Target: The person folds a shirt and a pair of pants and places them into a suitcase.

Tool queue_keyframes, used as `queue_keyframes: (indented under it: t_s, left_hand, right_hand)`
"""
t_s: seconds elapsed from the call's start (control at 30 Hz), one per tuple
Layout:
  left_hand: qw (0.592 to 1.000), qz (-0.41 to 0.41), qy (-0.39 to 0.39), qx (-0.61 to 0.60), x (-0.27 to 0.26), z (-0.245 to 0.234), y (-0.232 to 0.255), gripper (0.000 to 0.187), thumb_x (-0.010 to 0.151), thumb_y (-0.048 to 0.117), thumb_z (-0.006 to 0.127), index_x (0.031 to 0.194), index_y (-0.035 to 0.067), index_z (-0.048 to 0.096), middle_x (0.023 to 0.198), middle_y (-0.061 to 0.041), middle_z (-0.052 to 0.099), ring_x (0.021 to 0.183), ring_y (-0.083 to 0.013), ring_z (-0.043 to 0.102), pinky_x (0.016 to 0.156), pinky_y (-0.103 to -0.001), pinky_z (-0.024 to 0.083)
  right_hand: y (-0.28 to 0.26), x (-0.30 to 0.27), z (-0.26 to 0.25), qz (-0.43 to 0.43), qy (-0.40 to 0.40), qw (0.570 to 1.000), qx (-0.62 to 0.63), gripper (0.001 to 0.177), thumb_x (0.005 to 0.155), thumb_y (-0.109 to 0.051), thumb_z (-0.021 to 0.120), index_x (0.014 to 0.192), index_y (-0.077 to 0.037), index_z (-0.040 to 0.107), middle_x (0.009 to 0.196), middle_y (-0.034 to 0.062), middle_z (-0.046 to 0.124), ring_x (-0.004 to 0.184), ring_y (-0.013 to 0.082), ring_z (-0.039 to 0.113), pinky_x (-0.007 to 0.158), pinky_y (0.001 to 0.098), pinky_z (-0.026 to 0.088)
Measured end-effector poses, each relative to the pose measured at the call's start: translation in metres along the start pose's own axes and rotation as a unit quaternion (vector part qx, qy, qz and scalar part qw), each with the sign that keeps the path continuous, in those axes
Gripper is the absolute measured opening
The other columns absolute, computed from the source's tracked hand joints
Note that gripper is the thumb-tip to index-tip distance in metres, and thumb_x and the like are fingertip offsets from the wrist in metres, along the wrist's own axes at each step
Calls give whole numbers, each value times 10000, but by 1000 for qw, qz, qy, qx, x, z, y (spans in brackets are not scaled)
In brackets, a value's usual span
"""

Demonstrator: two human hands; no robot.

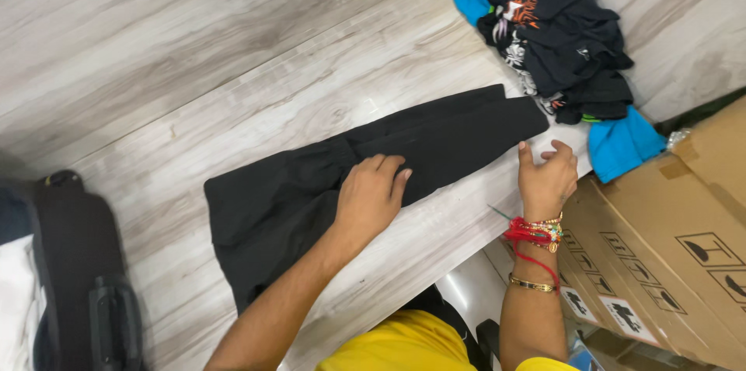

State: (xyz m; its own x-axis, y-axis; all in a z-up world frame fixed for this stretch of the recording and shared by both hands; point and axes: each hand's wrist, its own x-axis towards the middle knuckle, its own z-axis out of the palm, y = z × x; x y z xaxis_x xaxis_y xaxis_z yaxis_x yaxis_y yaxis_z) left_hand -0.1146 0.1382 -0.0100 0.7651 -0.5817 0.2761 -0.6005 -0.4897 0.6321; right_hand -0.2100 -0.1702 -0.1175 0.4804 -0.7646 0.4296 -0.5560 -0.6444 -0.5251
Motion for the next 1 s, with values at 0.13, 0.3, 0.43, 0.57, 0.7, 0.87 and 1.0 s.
queue_keyframes:
  t_s: [0.13, 0.3, 0.43, 0.57, 0.7, 0.87, 1.0]
  left_hand:
    - [998, 2, -63, 26, 75, 43, 1, 258, 956, 260, 684, 1075, 35, 727, 986, -159, 711, 943, -350, 671, 815, -463, 530]
    - [996, 44, -69, 30, 126, 93, -9, 364, 808, 317, 802, 1033, 39, 736, 1025, -167, 692, 961, -366, 654, 843, -453, 518]
    - [991, 56, -102, 72, 137, 120, -18, 407, 721, 326, 844, 961, 21, 719, 968, -183, 660, 977, -379, 639, 830, -469, 505]
    - [992, 26, -118, 16, 140, 130, -32, 189, 875, 209, 759, 896, 37, 683, 929, -148, 655, 901, -354, 659, 822, -475, 513]
    - [995, 27, -96, -22, 142, 127, -29, 157, 923, 163, 725, 871, 30, 659, 924, -146, 653, 841, -357, 656, 784, -475, 518]
    - [998, 12, -46, 41, 149, 106, -30, 175, 888, 171, 744, 933, 23, 661, 927, -157, 642, 844, -346, 643, 784, -465, 505]
    - [989, 38, -23, 141, 138, 91, -30, 244, 830, 168, 767, 970, 3, 655, 933, -175, 622, 869, -337, 624, 794, -462, 483]
  right_hand:
    - [10, 43, -3, 38, -51, 995, 77, 552, 934, -411, 792, 1275, 2, 660, 1074, 117, 715, 899, 321, 733, 853, 461, 536]
    - [0, 80, 10, -70, -126, 989, -24, 788, 762, -474, 885, 1333, 4, 624, 1207, 218, 642, 1101, 392, 638, 920, 461, 516]
    - [-7, 81, 20, -90, -156, 976, -120, 954, 604, -514, 947, 1337, -7, 605, 1260, 248, 569, 1151, 432, 567, 964, 469, 489]
    - [5, 85, 34, -81, -156, 982, -64, 762, 605, -462, 943, 1187, -28, 708, 1165, 237, 617, 1058, 413, 614, 892, 464, 517]
    - [10, 83, 41, -38, -171, 985, 0, 469, 735, -397, 878, 1021, -41, 768, 1101, 192, 679, 963, 366, 667, 863, 450, 543]
    - [-7, 92, 39, 0, -170, 985, 39, 570, 776, -475, 860, 1068, -1, 734, 1083, 217, 706, 1031, 385, 689, 903, 450, 542]
    - [-29, 94, 47, -47, -169, 983, -55, 845, 563, -556, 948, 1102, 42, 691, 1119, 273, 673, 1049, 451, 661, 814, 487, 529]
